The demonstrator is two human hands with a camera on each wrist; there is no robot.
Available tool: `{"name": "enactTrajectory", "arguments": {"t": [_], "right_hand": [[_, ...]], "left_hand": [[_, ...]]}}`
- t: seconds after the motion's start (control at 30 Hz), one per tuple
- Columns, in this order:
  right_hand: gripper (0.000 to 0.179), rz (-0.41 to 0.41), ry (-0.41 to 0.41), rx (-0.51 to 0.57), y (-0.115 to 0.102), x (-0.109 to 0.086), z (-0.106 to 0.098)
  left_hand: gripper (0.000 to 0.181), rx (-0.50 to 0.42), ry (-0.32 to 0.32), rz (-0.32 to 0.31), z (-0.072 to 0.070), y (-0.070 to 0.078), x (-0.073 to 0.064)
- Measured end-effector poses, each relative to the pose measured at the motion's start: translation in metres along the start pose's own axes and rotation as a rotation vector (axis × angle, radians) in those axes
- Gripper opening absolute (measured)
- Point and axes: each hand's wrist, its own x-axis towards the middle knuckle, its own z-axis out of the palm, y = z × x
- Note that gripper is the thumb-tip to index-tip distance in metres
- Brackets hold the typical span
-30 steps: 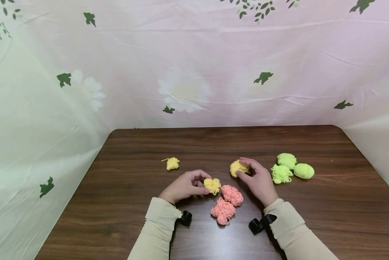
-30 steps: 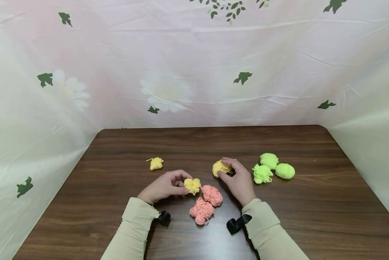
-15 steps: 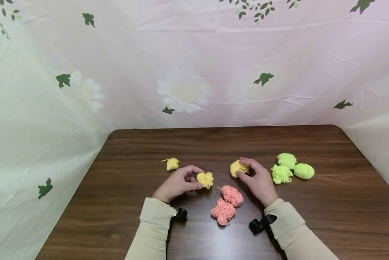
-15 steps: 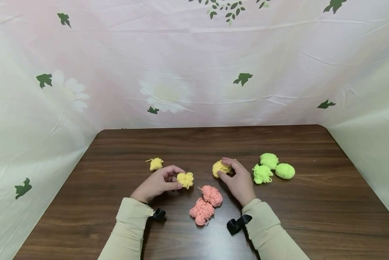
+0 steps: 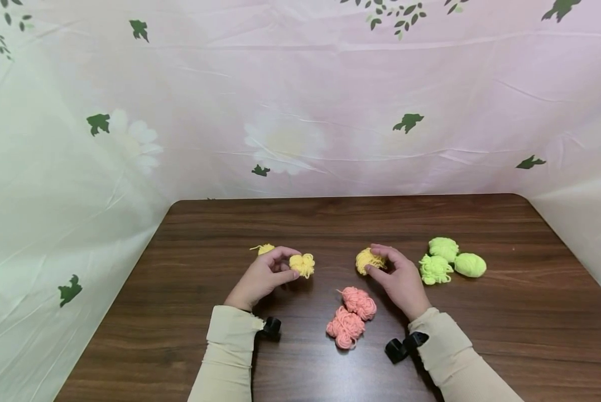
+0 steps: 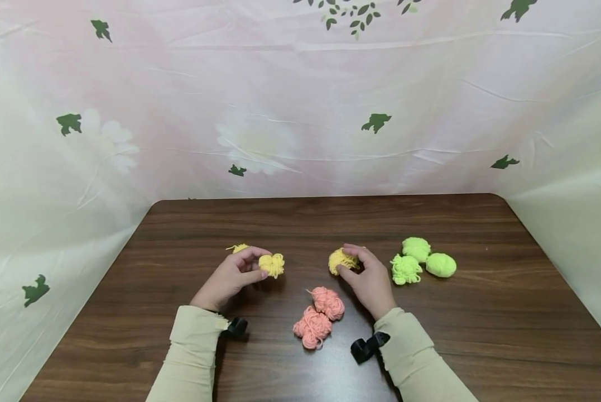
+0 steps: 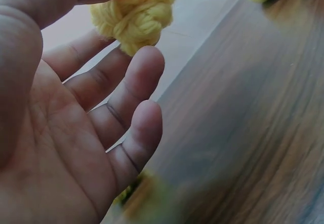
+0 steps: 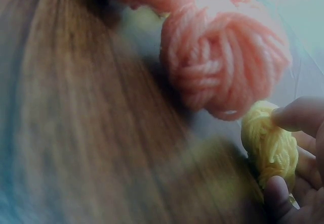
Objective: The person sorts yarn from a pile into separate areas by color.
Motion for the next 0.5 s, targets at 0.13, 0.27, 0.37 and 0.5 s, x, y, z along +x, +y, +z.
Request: {"name": "enactTrajectory", "arguments": {"t": [0.13, 0.27, 0.37, 0.5], "right_hand": [[0.035, 0.002, 0.003, 0.007, 0.001, 0.0, 0.001], [0.034, -0.006, 0.01, -0.002, 0.0, 0.0, 0.0], [0.034, -0.018, 0.012, -0.004, 0.0, 0.0, 0.0], [0.034, -0.021, 0.011, 0.0, -0.001, -0.001, -0.001]], "left_hand": [[0.036, -0.006, 0.038, 0.007, -0.006, 0.0, -0.001], [0.035, -0.008, 0.071, 0.014, -0.01, 0.0, -0.002], [0.034, -0.017, 0.09, 0.023, -0.013, -0.001, -0.003], [0.034, -0.023, 0.112, 0.028, -0.016, -0.001, -0.005]]}}
